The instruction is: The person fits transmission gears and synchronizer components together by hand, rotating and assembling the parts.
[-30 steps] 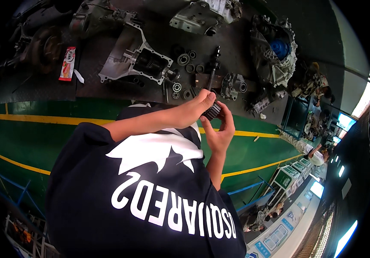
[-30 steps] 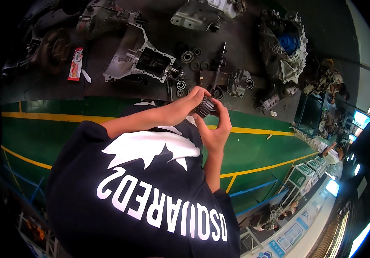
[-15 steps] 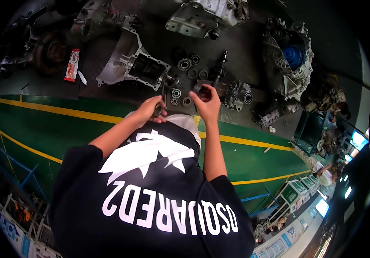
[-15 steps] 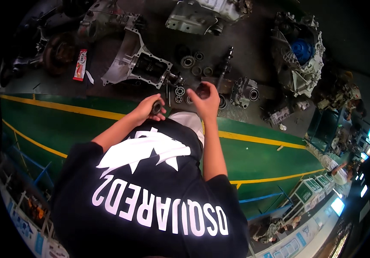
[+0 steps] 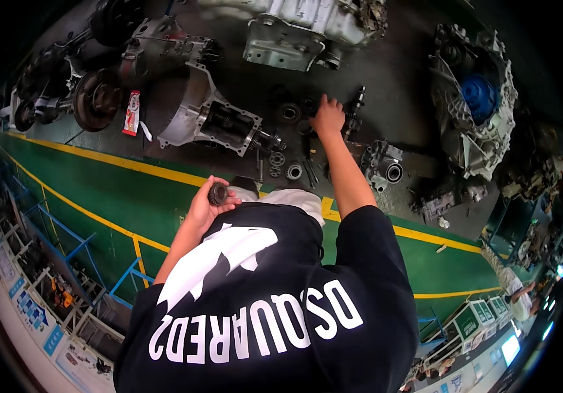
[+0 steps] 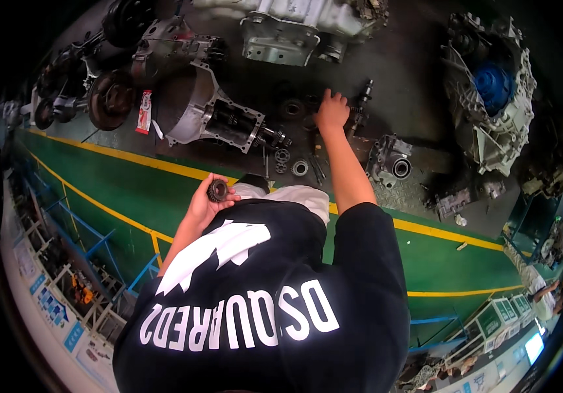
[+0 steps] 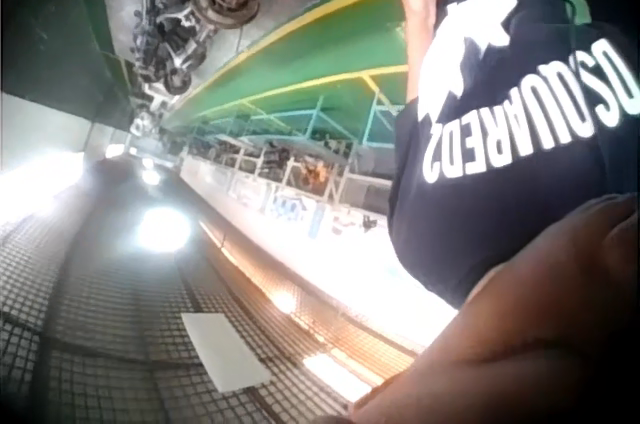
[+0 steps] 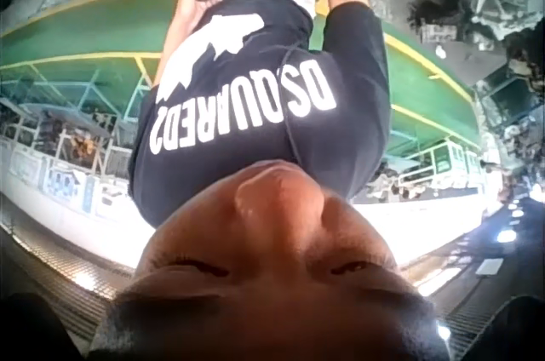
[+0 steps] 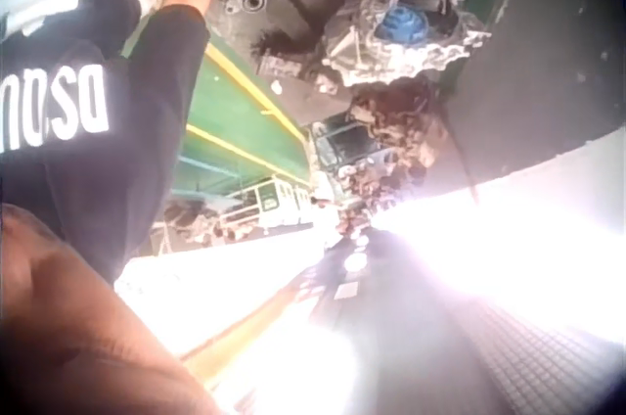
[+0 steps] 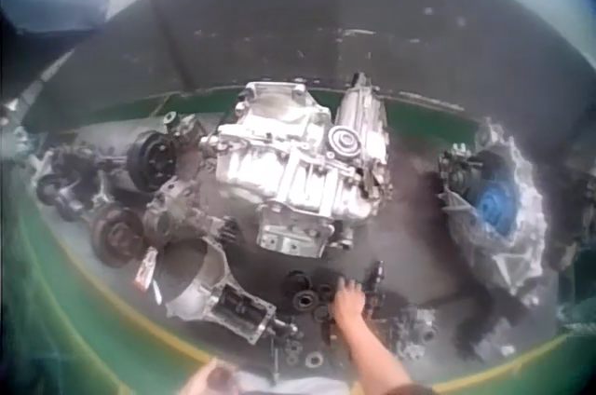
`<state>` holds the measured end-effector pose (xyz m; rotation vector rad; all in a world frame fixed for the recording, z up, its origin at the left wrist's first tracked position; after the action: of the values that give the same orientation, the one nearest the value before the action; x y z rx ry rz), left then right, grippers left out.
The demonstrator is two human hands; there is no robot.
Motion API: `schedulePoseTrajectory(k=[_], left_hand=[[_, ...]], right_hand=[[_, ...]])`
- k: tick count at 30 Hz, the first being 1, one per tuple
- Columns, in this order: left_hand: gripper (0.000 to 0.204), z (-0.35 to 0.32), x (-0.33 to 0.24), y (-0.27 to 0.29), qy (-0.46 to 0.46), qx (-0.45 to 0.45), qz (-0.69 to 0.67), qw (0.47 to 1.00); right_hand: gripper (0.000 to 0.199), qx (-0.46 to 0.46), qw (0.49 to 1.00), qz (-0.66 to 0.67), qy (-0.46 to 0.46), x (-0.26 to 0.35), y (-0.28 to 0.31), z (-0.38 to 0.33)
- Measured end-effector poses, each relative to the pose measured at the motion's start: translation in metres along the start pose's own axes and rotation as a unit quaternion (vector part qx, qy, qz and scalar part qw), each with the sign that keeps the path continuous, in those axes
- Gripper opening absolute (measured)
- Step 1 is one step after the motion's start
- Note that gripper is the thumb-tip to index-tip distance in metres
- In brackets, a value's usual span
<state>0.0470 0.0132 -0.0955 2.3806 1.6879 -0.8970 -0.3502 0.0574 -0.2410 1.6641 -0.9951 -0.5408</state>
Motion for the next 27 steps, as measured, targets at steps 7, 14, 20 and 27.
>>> schedulePoseTrajectory(k=[7,14,20,27], left_hand=[[0.047,0.005,0.006,-0.021,0.022,0.040,-0.019,0.999],[0.046,0.014,-0.035,-0.067,-0.034,0.178,-0.026,0.983],[0.041,0.007,-0.064,-0.137,-0.023,0.324,0.023,0.945],[0.043,-0.059,-0.068,-0.200,0.011,0.476,0.152,0.866]], right_hand=[[0.066,-0.042,0.992,0.067,0.098,0.012,-0.016,0.010],[0.062,0.155,0.644,0.749,-0.011,-0.013,0.038,-0.075],[0.074,0.221,0.414,0.881,0.068,0.024,0.140,-0.214],[0.073,0.033,0.591,0.800,0.096,0.026,0.197,-0.277]])
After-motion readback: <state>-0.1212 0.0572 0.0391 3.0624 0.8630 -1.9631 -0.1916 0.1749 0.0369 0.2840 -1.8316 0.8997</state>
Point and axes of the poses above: each hand's wrist, its own z-axis towards the middle knuckle, its own y-axis out of the back of the hand, x = y × z, the point moved 9 cm from there along z, towards the middle knuckle, and after that the axes turned 6 degrees about -y, right-handed, at the moved point
